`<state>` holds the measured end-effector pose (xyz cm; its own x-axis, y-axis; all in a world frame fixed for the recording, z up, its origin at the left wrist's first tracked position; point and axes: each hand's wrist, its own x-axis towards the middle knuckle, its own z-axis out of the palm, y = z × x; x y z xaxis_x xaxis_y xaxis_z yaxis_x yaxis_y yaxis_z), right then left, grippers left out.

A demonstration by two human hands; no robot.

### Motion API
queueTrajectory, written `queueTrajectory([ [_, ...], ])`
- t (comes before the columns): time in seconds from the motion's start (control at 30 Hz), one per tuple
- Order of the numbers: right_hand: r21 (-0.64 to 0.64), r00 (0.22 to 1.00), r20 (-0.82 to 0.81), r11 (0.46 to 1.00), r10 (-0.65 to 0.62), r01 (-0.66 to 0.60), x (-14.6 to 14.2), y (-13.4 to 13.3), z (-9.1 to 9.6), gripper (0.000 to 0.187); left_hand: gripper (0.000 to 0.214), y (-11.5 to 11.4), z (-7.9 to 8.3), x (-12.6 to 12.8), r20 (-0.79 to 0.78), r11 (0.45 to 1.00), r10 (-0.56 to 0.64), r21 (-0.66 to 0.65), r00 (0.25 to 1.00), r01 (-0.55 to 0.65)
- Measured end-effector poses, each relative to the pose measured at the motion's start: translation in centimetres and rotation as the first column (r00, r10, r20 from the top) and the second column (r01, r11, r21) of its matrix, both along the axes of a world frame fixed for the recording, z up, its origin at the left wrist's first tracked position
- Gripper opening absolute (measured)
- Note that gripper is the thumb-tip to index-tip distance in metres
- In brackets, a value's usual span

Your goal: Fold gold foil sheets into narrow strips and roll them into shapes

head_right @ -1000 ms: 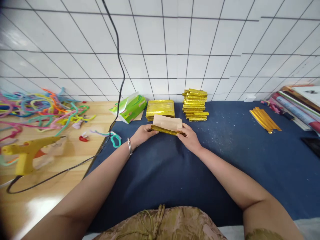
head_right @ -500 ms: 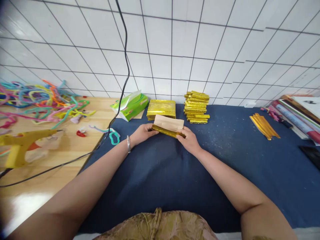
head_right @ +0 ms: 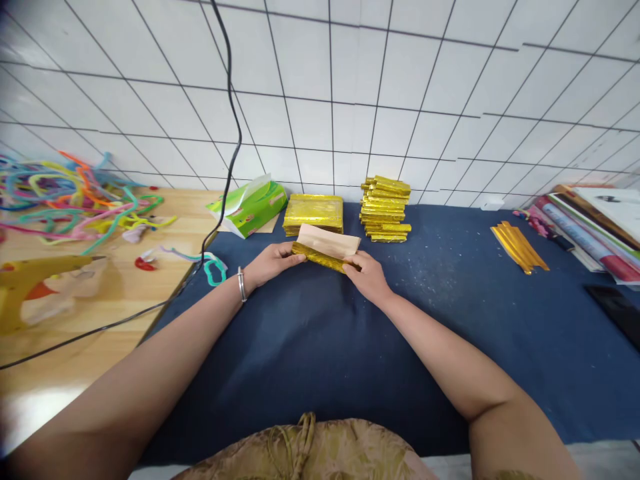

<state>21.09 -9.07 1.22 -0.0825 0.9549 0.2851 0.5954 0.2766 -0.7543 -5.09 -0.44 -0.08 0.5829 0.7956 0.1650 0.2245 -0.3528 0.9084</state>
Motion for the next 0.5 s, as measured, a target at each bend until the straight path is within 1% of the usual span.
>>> queueTrajectory([
  [0.1,-0.003,1.000,0.003,1.000,0.012,-0.012,0.0,0.0,0.0,0.019,0.037,-0.2,0.1,0.0,-0.008,1.000,-0.015,0.006,1.000,0.015],
  [0.17,-0.002,1.000,0.011,1.000,0.007,-0.007,0.0,-0.1,-0.1,0.019,0.037,-0.4,0.3,0.0,0.031,1.000,-0.017,0.010,0.999,0.017],
  [0.27,0.018,1.000,0.001,1.000,0.001,-0.001,0.1,-0.2,-0.2,0.019,0.033,-0.9,0.6,0.0,0.117,1.000,0.024,0.006,0.993,-0.025],
  [0.33,0.049,1.000,-0.031,0.999,-0.006,0.008,0.1,-0.4,-0.3,0.020,0.029,-1.2,0.7,-0.1,0.138,0.998,0.060,-0.023,0.989,-0.058],
  [0.4,0.067,0.997,-0.066,0.997,-0.028,0.032,0.2,-0.5,-0.4,0.022,0.028,-1.4,0.7,-0.1,0.132,0.995,0.075,-0.070,0.988,-0.066],
  [0.5,0.030,0.994,-0.093,0.997,-0.062,0.065,0.3,-0.6,-0.4,0.023,0.029,-1.6,0.8,-0.1,0.164,0.991,0.072,-0.122,0.984,-0.052],
])
